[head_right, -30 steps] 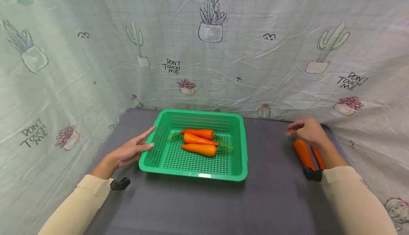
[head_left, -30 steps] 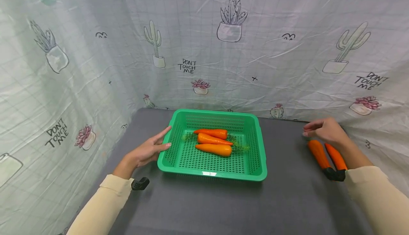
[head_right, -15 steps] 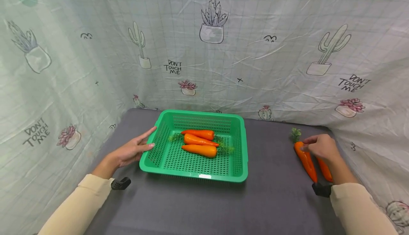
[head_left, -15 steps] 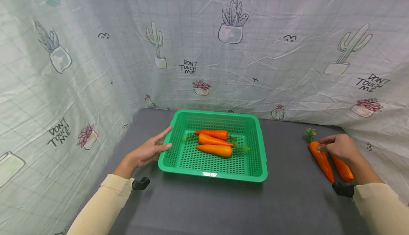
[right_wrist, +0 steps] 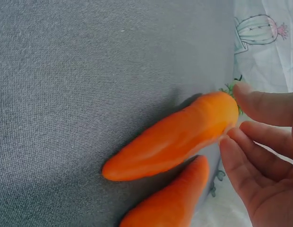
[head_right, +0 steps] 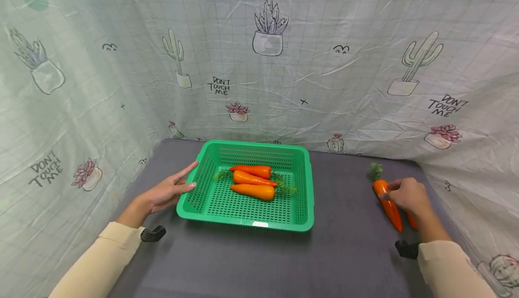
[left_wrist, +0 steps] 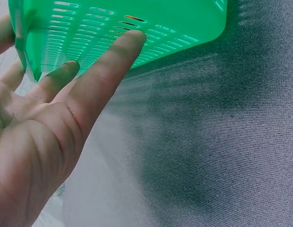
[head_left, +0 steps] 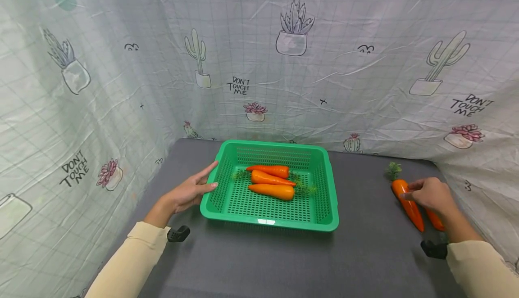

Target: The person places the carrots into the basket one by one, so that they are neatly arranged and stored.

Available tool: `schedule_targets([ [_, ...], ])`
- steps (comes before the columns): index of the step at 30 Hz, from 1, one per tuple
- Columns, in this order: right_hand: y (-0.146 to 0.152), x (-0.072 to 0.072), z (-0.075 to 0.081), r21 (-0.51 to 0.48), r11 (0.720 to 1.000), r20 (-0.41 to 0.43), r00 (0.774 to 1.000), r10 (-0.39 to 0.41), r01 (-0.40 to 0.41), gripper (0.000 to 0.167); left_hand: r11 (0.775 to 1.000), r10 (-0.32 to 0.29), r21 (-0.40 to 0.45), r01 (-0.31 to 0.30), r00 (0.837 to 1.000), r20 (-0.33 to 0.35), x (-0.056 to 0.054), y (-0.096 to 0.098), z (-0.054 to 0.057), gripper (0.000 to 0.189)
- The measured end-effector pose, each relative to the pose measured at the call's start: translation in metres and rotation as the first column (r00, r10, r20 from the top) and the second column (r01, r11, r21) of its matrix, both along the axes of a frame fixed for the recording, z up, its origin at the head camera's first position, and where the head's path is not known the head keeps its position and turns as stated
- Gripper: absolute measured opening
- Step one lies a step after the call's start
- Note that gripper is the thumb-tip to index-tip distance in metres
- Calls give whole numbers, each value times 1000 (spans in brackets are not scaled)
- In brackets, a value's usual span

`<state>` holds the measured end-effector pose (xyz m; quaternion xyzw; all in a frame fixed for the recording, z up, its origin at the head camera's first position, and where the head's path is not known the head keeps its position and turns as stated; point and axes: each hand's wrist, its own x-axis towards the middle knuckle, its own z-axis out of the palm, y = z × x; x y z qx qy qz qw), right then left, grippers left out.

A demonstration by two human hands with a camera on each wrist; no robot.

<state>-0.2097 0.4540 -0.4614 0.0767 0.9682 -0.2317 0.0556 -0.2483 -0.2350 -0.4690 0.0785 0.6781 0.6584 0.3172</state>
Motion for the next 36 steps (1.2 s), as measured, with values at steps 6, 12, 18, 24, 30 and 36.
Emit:
schedule_targets([
  [6,2,0,-3,40,999,10,1000,-11,10,61,1000,4,-1,-4,1000,3,0,0,0,84],
  [12,2,1,-13,51,998,22,999,-29,28,66,1000,7,-9,-7,1000,8,0,1,1,84],
  [18,-3,2,-20,45,998,27,999,-45,43,65,1000,5,-11,-5,1000,9,0,1,1,84],
  [24,-3,-1,-21,57,998,16,999,-33,32,58,1000,3,-4,-3,1000,8,0,1,0,85],
  [30,-5,-2,-19,13,999,11,999,-41,41,55,1000,5,-12,-5,1000,7,0,1,-1,84],
  [36,-9,0,-14,-7,998,-5,998,-56,56,56,1000,6,-21,-6,1000,6,-1,1,0,84],
])
